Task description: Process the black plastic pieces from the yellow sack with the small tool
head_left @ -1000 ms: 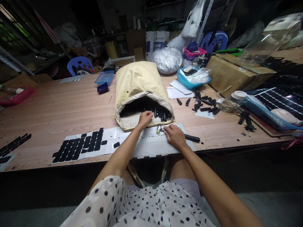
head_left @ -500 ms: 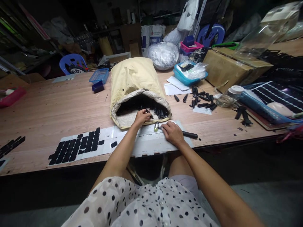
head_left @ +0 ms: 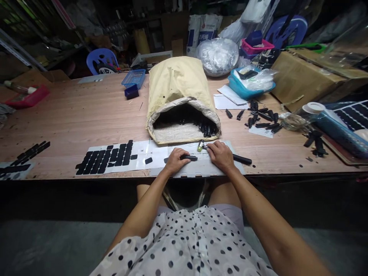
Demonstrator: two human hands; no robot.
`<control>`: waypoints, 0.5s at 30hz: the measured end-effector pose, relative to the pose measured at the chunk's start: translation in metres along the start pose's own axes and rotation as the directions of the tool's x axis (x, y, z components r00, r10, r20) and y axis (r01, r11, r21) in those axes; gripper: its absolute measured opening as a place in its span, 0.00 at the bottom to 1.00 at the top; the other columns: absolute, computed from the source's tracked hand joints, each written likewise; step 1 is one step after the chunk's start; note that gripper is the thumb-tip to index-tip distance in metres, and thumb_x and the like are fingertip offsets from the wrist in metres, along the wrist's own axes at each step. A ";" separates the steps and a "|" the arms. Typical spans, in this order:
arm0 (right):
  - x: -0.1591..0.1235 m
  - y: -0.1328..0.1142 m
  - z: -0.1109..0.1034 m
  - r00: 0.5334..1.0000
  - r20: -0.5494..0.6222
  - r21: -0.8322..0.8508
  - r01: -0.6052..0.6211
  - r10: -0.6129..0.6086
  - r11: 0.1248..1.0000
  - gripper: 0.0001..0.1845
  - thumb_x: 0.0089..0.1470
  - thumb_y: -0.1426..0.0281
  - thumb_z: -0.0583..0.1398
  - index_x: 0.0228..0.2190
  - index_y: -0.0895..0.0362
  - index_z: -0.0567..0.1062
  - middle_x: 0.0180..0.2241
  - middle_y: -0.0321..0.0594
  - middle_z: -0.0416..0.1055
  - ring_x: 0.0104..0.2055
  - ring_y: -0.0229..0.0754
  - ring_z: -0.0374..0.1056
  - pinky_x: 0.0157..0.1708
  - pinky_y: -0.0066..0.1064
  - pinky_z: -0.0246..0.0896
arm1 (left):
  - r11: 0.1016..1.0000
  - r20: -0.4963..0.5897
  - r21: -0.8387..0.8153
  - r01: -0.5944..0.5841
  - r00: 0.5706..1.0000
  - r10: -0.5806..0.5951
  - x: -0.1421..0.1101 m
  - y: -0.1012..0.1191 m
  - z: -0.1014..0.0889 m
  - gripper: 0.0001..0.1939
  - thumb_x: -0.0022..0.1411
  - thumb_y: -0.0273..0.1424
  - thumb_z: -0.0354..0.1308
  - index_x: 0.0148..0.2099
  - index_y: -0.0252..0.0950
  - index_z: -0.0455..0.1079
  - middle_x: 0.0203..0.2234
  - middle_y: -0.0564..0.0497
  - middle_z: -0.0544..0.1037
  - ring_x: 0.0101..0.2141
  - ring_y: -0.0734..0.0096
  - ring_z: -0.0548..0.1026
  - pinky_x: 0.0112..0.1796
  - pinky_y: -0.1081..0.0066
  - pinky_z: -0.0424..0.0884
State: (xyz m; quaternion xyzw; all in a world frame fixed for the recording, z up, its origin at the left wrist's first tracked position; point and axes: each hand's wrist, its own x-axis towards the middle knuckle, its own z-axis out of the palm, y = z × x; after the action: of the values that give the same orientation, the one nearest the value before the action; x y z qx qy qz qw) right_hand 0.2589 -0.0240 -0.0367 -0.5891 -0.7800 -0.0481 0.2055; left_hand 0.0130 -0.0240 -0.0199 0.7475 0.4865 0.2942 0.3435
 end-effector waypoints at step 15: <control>-0.016 -0.038 -0.035 0.999 -0.051 0.416 0.009 0.014 0.909 0.20 0.65 0.62 0.50 0.48 0.49 0.79 0.34 0.41 0.75 0.35 0.42 0.69 0.37 0.33 0.65 | 0.998 0.005 0.051 0.022 1.000 -0.022 0.005 -0.003 0.010 0.09 0.53 0.30 0.67 0.39 0.41 0.80 0.33 0.50 0.77 0.44 0.59 0.69 0.50 0.60 0.66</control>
State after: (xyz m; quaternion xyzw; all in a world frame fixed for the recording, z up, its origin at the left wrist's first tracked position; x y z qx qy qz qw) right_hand 0.2361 -0.0606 -0.0048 -0.5314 -0.7658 0.1038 0.3470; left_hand 0.0209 -0.0204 -0.0274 0.7514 0.5011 0.2758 0.3290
